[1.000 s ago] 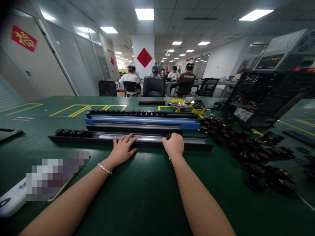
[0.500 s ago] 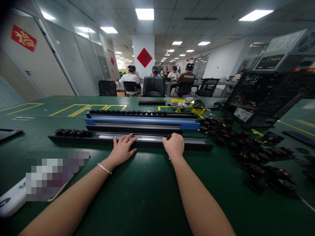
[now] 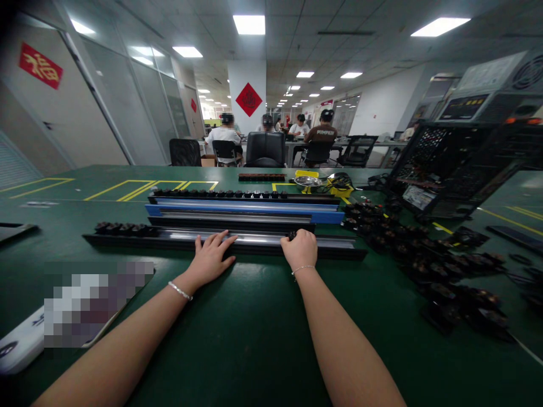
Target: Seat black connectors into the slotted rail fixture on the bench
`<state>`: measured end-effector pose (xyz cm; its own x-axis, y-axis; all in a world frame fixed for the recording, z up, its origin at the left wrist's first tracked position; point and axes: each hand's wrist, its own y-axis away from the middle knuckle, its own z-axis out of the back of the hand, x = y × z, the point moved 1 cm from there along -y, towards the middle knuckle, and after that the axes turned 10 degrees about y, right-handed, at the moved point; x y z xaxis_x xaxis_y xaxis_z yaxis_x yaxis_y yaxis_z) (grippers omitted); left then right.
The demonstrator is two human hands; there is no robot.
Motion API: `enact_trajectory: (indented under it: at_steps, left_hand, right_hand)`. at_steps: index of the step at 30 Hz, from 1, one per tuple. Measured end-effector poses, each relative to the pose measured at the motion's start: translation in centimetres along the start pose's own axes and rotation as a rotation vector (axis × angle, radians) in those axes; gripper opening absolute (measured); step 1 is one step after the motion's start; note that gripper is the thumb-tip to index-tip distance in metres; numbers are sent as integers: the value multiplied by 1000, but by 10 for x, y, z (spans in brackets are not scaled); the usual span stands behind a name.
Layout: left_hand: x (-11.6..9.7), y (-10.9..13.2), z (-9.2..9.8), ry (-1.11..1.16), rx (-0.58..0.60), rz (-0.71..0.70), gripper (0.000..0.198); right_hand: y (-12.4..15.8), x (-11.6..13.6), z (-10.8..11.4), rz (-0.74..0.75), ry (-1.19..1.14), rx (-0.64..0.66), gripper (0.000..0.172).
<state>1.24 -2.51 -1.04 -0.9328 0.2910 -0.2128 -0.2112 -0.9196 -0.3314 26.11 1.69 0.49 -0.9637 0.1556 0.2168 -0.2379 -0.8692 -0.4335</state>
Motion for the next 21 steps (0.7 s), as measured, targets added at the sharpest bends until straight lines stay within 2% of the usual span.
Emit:
enact_trajectory:
  at_steps: [8, 13, 16, 21]
  left_hand:
    - [-1, 0, 0, -6, 3, 10, 55]
    - [-1, 0, 0, -15, 3, 4, 55]
    - [-1, 0, 0, -18, 4, 5, 55]
    - [-2, 0, 1, -14, 8, 10, 55]
  right_hand:
    - [0, -3, 4, -2, 35, 50, 27]
    - [-2, -10, 7, 48, 27, 89, 26]
    - [-3, -12, 6, 75, 15, 92, 26]
    - [-1, -10, 4, 32, 7, 55, 26]
